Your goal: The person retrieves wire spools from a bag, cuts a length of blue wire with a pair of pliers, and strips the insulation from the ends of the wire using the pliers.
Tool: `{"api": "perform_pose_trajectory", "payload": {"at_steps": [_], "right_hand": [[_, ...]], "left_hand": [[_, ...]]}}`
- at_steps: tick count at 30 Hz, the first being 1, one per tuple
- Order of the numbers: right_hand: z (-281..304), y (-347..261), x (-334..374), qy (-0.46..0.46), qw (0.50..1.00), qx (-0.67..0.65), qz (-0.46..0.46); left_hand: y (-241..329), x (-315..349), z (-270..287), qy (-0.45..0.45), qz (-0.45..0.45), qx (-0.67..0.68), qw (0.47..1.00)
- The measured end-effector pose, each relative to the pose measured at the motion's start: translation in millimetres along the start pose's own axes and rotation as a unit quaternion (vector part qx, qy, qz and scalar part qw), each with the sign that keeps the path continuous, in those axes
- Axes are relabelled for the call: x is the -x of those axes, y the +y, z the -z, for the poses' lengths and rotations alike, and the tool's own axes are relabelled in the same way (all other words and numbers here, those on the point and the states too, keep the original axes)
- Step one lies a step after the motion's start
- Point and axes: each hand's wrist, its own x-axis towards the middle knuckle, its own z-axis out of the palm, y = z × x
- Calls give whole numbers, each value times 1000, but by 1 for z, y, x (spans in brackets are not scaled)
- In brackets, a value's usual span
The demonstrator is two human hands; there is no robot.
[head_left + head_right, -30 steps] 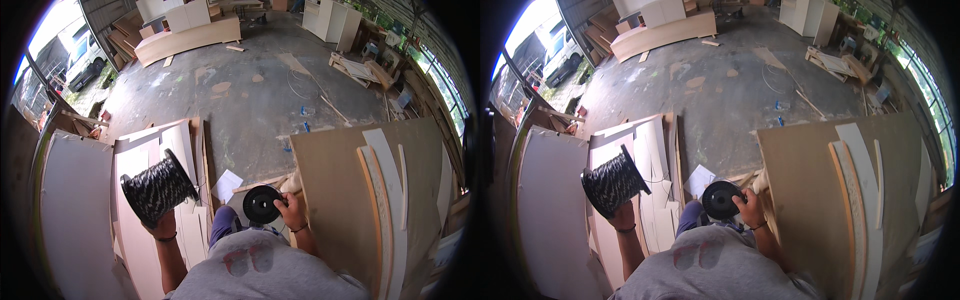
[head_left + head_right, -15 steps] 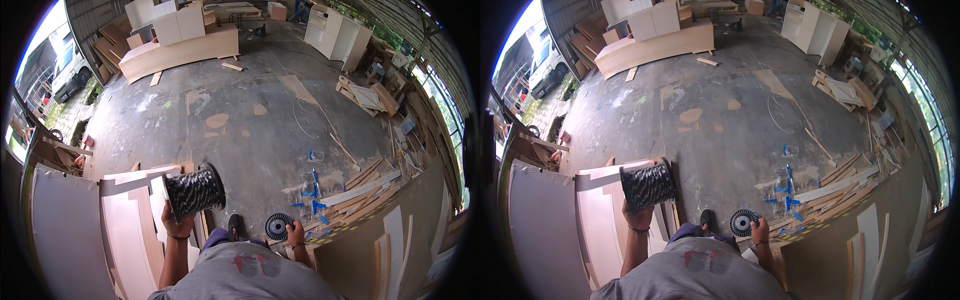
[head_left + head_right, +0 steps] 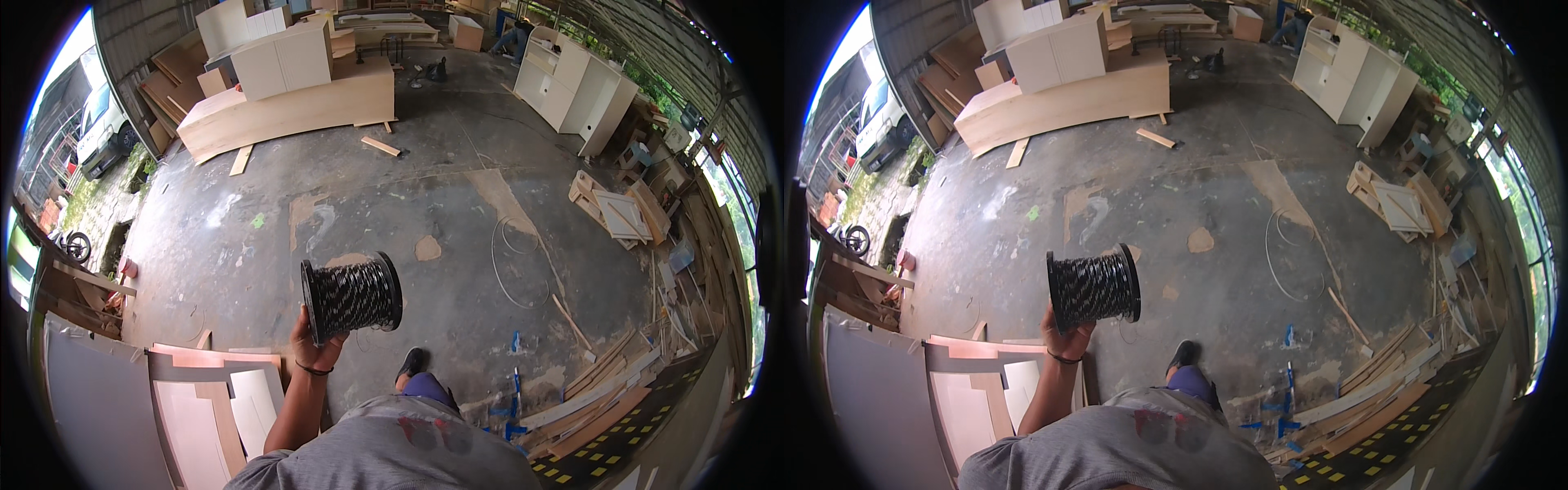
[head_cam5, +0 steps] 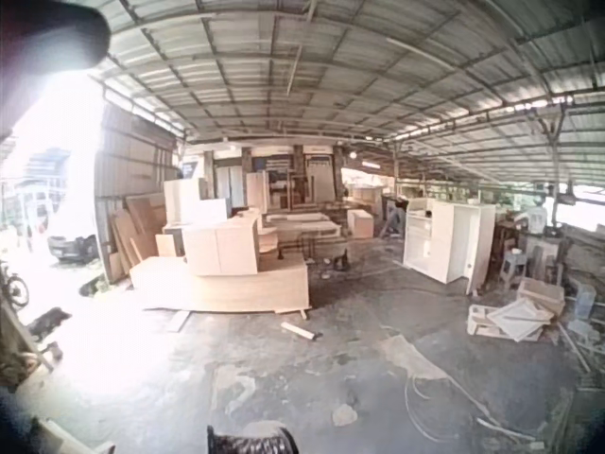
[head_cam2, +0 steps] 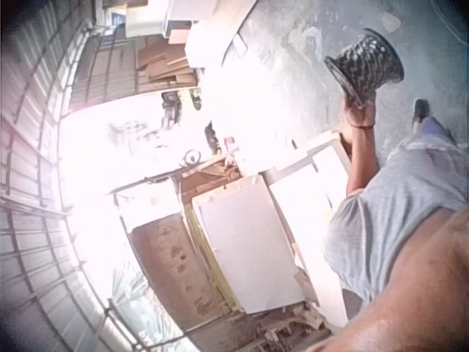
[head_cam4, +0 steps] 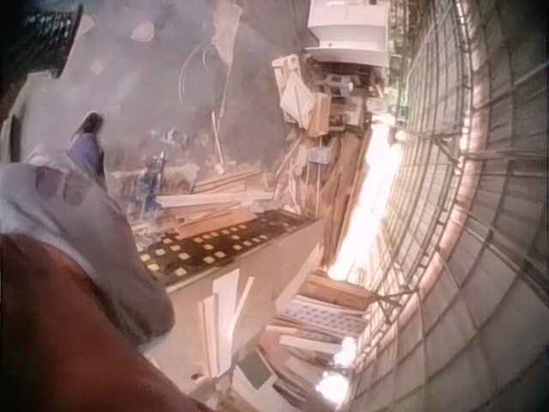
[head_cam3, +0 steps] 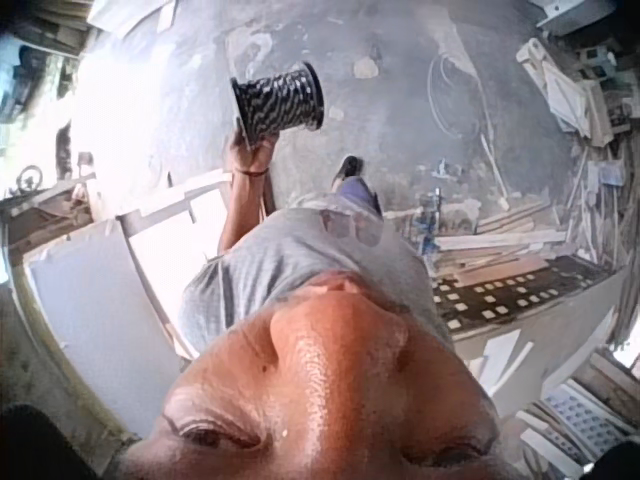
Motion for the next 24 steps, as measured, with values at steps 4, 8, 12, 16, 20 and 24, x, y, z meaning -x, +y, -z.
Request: {"api": "perform_pose_trajectory", "payload": {"at_steps": [4, 8, 12, 16, 20, 24], "right_hand": [[42, -94, -83, -12, 998, 14, 61], [106, -221, -219, 158, 908, -381, 74], [229, -415, -231, 12, 852, -514, 95], [279, -492, -285, -13, 869, -492, 52], [242, -468, -396, 106, 929, 271, 227], [267, -596, -408, 7, 996, 64, 64]], "left_hand": [[-6, -117, 7, -74, 28, 70, 994], [-16, -224, 4, -16, -34, 45, 998], [-9, -332, 38, -52, -73, 12, 996], [-30, -464, 40, -20, -74, 12, 997], [-48, -602, 32, 6, -30, 70, 997], [-51, -736, 26, -37, -12, 76, 996]]}}
